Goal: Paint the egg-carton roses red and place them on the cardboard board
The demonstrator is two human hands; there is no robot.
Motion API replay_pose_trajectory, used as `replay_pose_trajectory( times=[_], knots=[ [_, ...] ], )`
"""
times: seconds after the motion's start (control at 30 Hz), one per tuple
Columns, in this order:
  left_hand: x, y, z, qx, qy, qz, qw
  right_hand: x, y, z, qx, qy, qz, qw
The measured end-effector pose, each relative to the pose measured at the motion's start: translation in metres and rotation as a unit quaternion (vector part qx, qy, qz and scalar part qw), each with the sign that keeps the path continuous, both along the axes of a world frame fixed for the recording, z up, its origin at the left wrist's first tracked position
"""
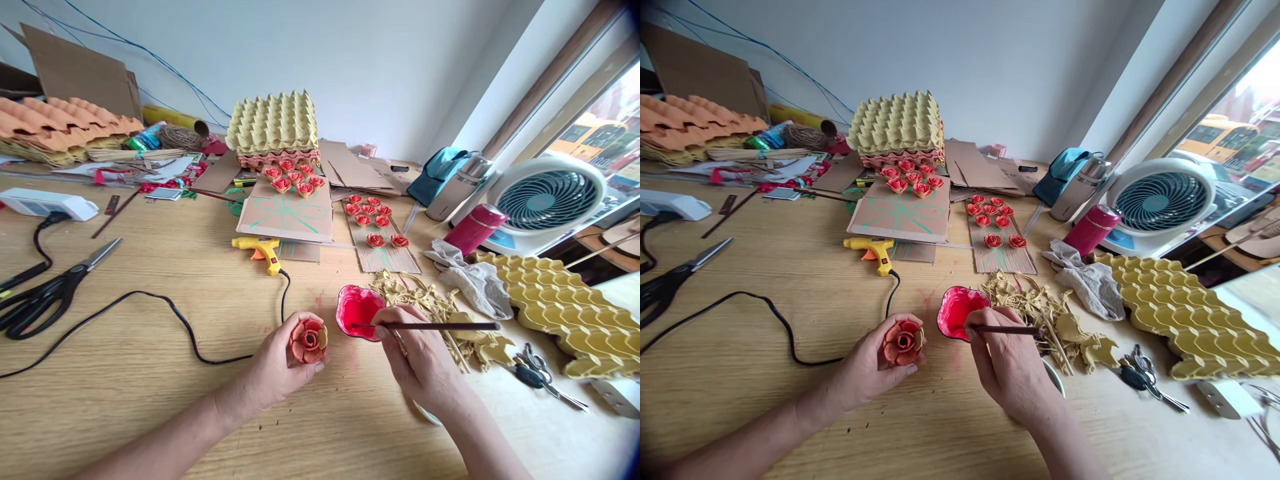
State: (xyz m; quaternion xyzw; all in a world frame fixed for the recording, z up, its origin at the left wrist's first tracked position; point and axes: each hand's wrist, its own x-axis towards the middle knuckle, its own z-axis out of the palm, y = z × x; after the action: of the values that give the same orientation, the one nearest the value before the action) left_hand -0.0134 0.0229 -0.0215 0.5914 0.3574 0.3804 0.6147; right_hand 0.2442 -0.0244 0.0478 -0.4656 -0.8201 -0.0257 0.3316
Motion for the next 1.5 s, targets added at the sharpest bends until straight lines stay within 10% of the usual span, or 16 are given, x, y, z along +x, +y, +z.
replay_pose_trajectory(
  times=[0.37,0.67,1.5],
  knots=[
    [0.001,0.001,0.003,-0.004,0.009,-0.014,1.0,-0.002,0.001,-0.004,0.054,0.055,-0.039,0.996],
    [0.0,-0.004,0.005,0.059,0.053,-0.003,0.997,-0.018,-0.015,-0.013,0.03,0.301,-0.035,0.953],
    [-0.002,-0.014,0.012,0.172,0.147,0.05,0.973,-0.039,-0.017,-0.002,0.098,0.115,0.088,0.985]
  ],
)
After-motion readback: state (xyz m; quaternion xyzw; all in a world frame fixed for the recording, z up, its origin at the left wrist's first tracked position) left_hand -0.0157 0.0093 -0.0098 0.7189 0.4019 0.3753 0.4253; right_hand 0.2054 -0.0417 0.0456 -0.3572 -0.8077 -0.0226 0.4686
